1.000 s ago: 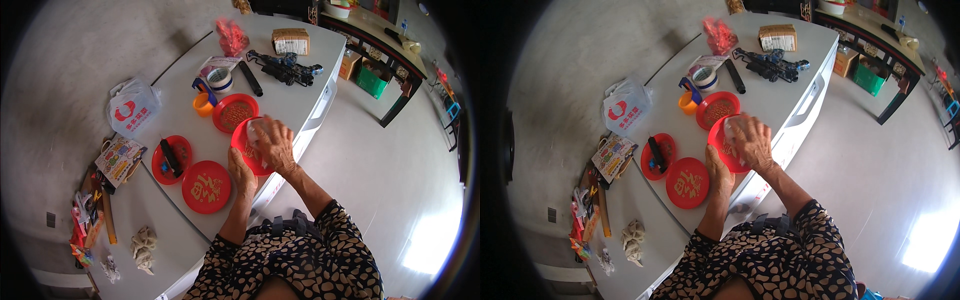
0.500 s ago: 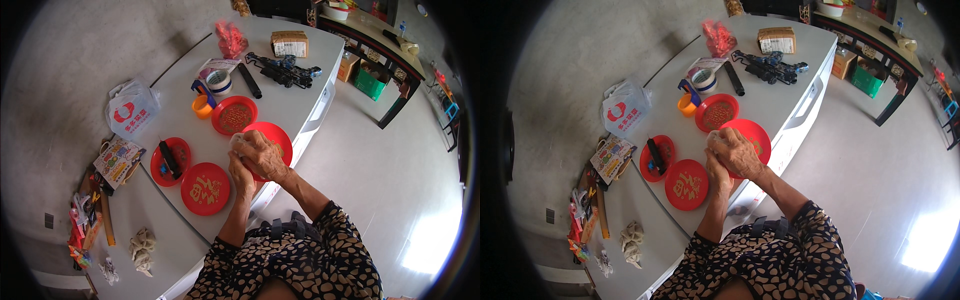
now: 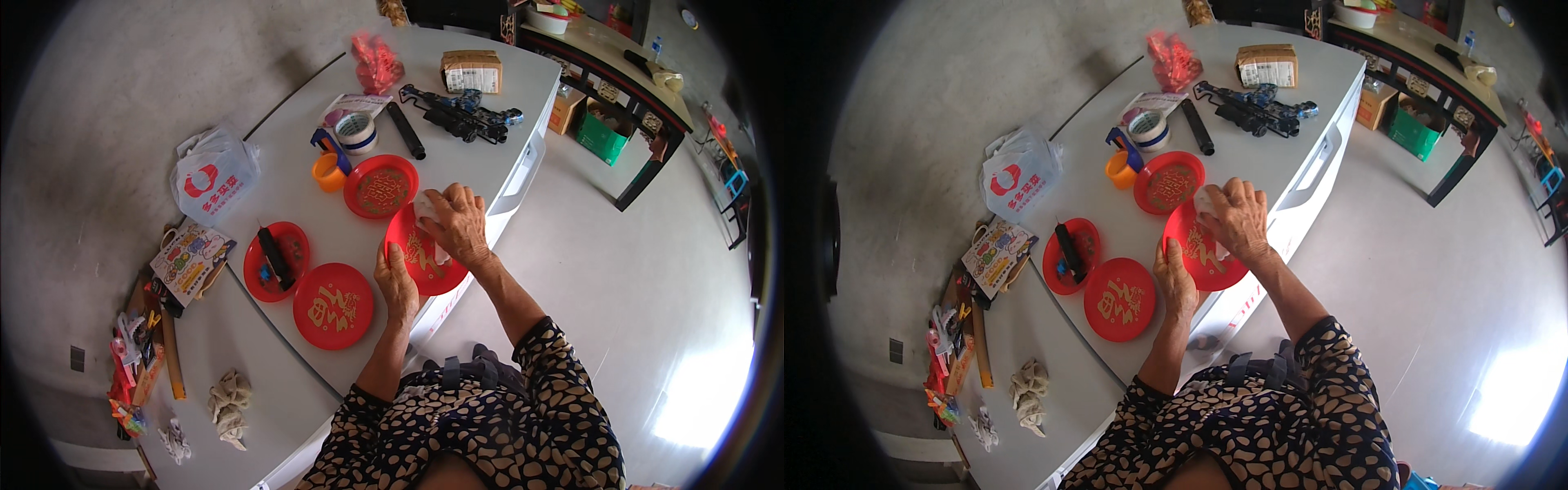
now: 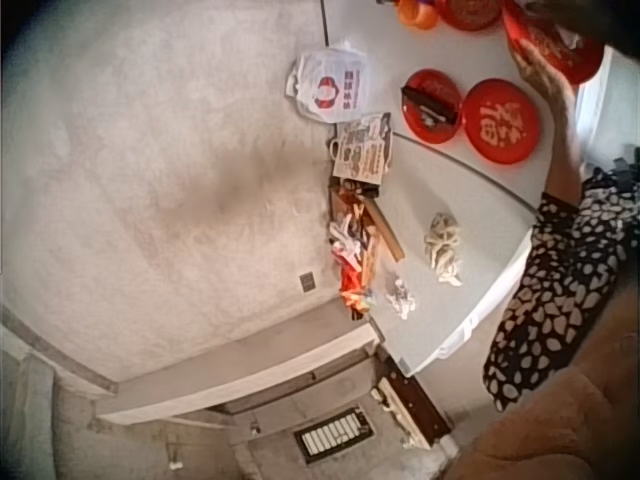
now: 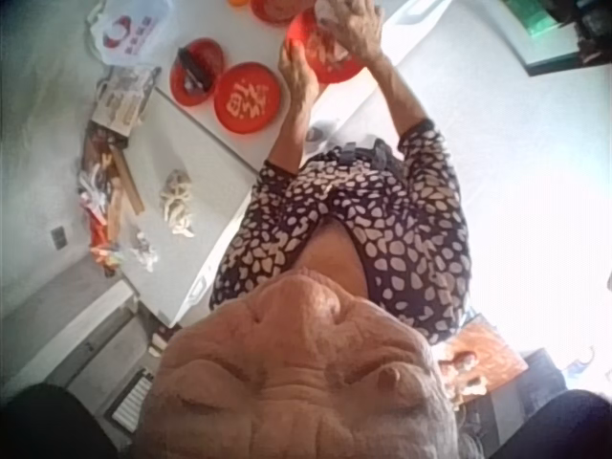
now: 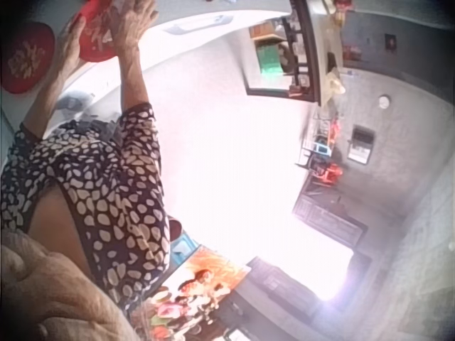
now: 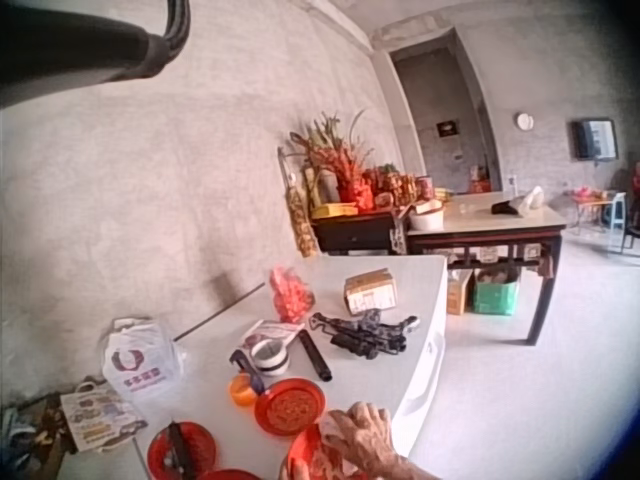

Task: The person wipes a black syringe and a small blue plastic piece with a white cloth. They then proceed to wipe the inside and outside of several red plastic plates with gold designs using the same cloth.

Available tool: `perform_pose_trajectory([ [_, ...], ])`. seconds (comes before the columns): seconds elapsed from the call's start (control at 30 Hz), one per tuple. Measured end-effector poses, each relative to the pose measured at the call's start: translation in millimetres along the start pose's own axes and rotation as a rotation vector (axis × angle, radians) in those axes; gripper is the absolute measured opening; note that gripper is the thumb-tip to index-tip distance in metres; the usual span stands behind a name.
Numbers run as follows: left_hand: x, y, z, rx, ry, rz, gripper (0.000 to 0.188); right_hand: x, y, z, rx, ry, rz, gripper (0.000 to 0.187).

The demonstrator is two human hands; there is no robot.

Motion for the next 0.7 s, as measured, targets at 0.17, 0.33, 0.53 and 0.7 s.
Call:
perform_pose_trajectory([
  [0.17, -3.7, 2.3, 0.1, -0.011, -0.008, 0.032, 0.044, -15.4, 18.5, 13.8, -0.047, 0.091, -0.096, 0.051],
  [0.33, -6.8, 4.2, -2.1, -0.001, -0.047, 0.005, 0.043, -3.7, 25.3, 13.1, -0.153, 0.098, -0.038, 0.055],
  [0.53, 0.6, -0.5, 1.0, -0.006, -0.037, -0.107, 0.039, 37.0, -1.8, -5.5, -0.110, -0.088, 0.265, 0.038],
  [0.7, 2.4, 2.0, 4.9, -0.007, -0.004, -0.026, 0.036, 30.8, -13.3, 4.3, -0.064, -0.055, 0.238, 0.047],
])
Point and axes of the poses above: each hand's wrist, its own y-axis away from the middle knuckle, its own z-axis out of the back of the hand, x = y × z, the point moved 4 cm from there along -y, towards the middle knuckle, and after that the axes turned 11 degrees about -x, right-handed, at the moved point
